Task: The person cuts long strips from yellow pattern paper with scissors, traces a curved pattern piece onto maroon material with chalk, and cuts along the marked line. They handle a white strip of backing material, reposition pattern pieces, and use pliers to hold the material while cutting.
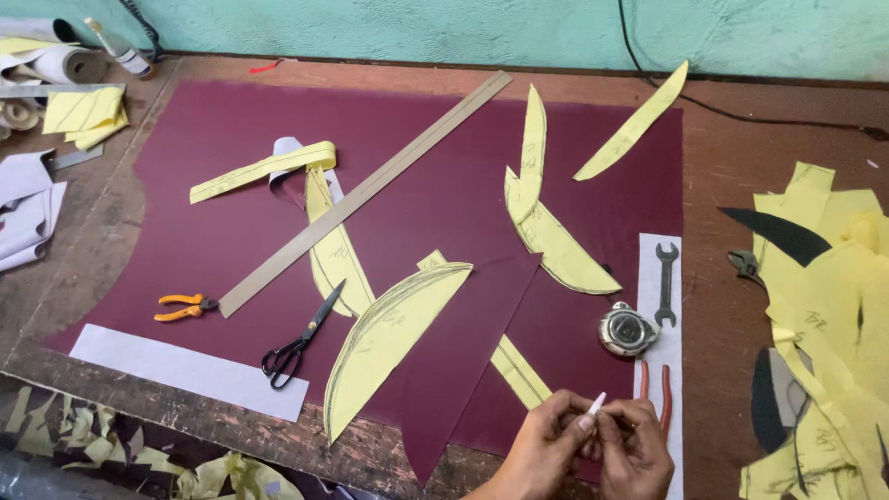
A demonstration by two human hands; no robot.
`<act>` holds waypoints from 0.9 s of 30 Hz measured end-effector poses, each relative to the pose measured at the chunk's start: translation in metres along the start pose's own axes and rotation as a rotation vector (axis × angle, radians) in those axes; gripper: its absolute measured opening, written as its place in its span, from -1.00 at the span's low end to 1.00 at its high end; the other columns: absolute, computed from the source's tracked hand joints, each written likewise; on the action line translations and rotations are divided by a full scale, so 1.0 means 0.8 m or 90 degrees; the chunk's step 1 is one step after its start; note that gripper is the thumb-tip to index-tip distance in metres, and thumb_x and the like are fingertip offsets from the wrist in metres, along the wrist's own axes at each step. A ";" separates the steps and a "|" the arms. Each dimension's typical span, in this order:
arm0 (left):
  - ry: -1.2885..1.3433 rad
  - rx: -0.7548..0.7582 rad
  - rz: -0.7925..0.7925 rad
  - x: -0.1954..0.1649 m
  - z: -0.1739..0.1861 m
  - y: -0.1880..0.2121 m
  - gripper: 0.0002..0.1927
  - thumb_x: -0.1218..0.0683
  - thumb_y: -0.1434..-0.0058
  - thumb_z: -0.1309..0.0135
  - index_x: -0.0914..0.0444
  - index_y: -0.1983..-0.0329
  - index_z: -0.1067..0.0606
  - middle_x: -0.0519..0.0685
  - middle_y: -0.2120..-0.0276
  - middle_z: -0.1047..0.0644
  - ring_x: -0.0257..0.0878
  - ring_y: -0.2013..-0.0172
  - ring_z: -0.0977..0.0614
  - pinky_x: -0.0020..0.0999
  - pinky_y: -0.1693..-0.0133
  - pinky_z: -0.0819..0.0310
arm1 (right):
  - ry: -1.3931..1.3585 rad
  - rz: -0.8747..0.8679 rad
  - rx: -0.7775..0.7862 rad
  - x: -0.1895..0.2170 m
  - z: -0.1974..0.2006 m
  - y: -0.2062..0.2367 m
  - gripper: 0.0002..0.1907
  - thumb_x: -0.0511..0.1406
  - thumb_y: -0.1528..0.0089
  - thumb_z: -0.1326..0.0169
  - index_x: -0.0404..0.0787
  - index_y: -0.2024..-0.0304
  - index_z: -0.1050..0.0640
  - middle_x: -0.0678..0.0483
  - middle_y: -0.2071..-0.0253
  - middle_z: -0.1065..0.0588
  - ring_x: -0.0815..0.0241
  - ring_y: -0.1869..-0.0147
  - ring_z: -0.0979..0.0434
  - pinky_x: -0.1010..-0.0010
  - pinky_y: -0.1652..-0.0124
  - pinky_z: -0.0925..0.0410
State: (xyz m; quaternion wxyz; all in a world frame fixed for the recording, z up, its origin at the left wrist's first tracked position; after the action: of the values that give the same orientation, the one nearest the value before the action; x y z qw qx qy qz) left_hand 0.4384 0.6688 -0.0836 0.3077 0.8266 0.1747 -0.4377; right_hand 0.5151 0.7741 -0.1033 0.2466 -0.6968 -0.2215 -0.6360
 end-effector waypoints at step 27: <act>-0.222 0.014 0.023 -0.032 -0.014 0.029 -0.78 0.13 -0.42 -0.01 0.34 -0.03 -0.50 -0.13 0.42 -0.52 -0.50 0.48 -0.41 -0.57 0.47 -0.27 | -0.158 -0.186 0.161 0.054 0.033 0.001 -0.83 -0.48 -0.32 -0.10 -0.38 0.04 -0.60 0.06 0.19 -0.53 0.41 0.36 -0.50 0.62 0.44 -0.35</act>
State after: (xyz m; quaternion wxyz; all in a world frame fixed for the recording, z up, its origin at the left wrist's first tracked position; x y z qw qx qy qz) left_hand 0.4435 0.6585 -0.0494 0.3320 0.7445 0.0985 -0.5708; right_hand 0.5403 0.7899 -0.0622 0.2079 -0.6938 -0.4268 -0.5415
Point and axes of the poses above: each hand's wrist, its own y-axis away from the middle knuckle, its own z-axis out of the back of the hand, x = y × z, the point moved 4 cm from there along -y, towards the middle knuckle
